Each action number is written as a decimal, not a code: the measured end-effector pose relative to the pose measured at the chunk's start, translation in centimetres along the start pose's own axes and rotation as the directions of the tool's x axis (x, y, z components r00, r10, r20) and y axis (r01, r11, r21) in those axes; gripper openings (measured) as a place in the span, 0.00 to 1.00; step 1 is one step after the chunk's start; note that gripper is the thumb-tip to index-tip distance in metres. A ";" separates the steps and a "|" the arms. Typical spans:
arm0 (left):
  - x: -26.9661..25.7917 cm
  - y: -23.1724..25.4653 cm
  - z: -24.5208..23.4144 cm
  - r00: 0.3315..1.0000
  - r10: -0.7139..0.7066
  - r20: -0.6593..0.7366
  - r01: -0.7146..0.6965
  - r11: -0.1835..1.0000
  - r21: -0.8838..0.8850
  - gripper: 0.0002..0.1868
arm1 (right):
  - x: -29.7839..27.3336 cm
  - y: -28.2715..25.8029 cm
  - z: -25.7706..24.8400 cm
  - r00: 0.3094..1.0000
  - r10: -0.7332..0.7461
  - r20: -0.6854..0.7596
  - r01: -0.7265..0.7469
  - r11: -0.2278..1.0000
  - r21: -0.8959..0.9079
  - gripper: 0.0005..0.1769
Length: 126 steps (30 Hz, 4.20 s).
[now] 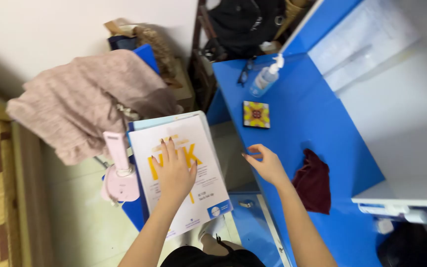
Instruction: The person wipes a blue shelf with a maroon cloth, then systematically removes various items from an upper white shelf and places them onto the blue surface. Items handled include a pen, lipsticks, a red pouch, a gold bracelet, a photo strip, a plush toy, a flower ornament, a fabric hair accessory, a yellow box, and a clear container with a pink bow.
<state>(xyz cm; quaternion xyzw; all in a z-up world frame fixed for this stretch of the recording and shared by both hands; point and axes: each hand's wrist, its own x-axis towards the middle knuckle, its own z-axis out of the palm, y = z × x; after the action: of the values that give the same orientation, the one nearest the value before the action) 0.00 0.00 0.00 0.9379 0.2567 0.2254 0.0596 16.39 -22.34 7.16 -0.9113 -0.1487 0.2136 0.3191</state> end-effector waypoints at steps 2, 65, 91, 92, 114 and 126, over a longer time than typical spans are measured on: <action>0.3 1.6 0.1 0.999 0.036 0.030 -0.036 0.999 -0.017 0.31 | 0.6 4.6 0.0 0.997 0.006 -0.074 -0.011 0.998 -0.063 0.23; 33.7 52.1 -12.8 0.636 0.316 -0.704 -0.770 0.323 -0.550 0.26 | 3.8 1.4 -50.3 0.241 -0.247 -0.938 -0.414 0.848 -0.330 0.34; 41.6 60.2 -9.9 0.588 0.226 -0.777 -0.779 0.416 -0.469 0.51 | 11.3 3.9 -55.7 0.683 -0.044 -0.729 -0.467 0.741 -0.482 0.34; 41.6 60.2 -9.9 0.587 0.217 -0.780 -0.781 0.404 -0.476 0.51 | 10.9 3.6 -55.4 0.705 -0.058 -0.707 -0.424 0.764 -0.486 0.32; 42.3 60.4 -8.6 0.574 0.215 -0.790 -0.802 0.342 -0.490 0.52 | 13.7 8.0 -58.1 0.670 -0.055 -0.741 -0.471 0.740 -0.480 0.28; 41.4 59.5 -9.6 0.664 0.294 -0.687 -0.737 0.412 -0.536 0.44 | 3.3 0.9 -51.3 0.796 -0.435 -0.421 0.175 0.831 -0.527 0.24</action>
<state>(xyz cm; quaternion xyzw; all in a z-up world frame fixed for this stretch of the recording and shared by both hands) 54.47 -30.21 38.32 0.7506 -0.1795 0.5498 0.3197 44.20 -48.23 41.81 -0.9454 -0.2518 -0.1406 0.1519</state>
